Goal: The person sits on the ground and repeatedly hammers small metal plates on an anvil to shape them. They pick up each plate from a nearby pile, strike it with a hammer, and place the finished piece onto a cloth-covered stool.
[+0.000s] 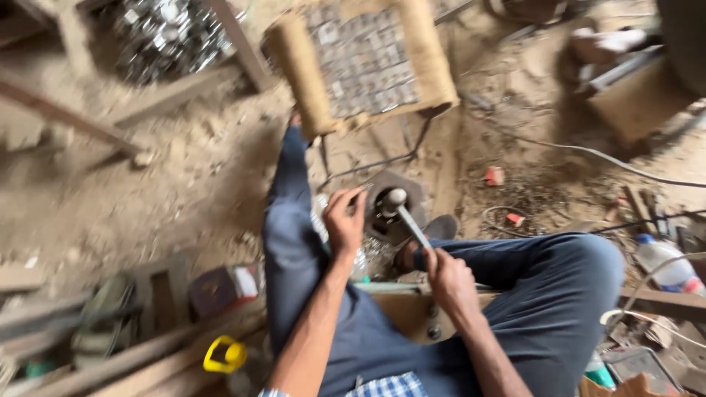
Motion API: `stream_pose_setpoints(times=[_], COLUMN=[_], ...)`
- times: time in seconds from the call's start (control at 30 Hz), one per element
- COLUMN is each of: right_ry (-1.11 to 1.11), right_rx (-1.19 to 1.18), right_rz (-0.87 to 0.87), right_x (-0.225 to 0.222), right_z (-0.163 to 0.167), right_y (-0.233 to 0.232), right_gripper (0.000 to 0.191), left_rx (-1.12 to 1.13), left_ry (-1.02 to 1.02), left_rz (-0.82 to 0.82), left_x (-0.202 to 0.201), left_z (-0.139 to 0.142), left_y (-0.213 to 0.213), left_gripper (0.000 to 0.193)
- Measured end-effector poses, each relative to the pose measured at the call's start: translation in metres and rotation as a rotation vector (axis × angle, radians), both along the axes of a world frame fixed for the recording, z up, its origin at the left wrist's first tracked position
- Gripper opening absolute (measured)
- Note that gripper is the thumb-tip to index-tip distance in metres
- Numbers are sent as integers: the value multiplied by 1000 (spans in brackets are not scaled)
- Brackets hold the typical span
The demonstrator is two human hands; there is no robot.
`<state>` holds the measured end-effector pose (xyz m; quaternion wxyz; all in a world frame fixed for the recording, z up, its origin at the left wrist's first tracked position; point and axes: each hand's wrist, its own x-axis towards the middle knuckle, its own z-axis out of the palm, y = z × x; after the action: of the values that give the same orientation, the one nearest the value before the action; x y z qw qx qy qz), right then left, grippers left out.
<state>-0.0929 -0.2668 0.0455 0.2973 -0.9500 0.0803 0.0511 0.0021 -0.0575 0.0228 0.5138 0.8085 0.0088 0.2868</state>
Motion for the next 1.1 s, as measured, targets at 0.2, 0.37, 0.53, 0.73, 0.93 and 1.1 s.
stream_pose_setpoints(times=[0.2,0.37,0.53,0.73,0.93,1.1], right_ry=[45,-48,15,11,25,109], right_rx=[98,76,100,51,63,82], right_rz=[8,39,18,26,40,29], right_x=[1,-2,-2,-3,-2,-1], right_z=[3,1,-1,-2,-2,4], right_y=[-9,-10,-10,-9,-8,-4], right_gripper=[38,38,38,41,45,45], left_rx=[160,174,174,134,-158,-389], left_ry=[60,173,161,152,310,391], left_rz=[73,40,17,31,-15,-77], left_x=[0,0,-4,-6,1,4], left_z=[-3,-13,-12,-8,-32,-56], left_y=[-3,-5,-3,-1,8,15], left_gripper=[19,22,17,17,27,21])
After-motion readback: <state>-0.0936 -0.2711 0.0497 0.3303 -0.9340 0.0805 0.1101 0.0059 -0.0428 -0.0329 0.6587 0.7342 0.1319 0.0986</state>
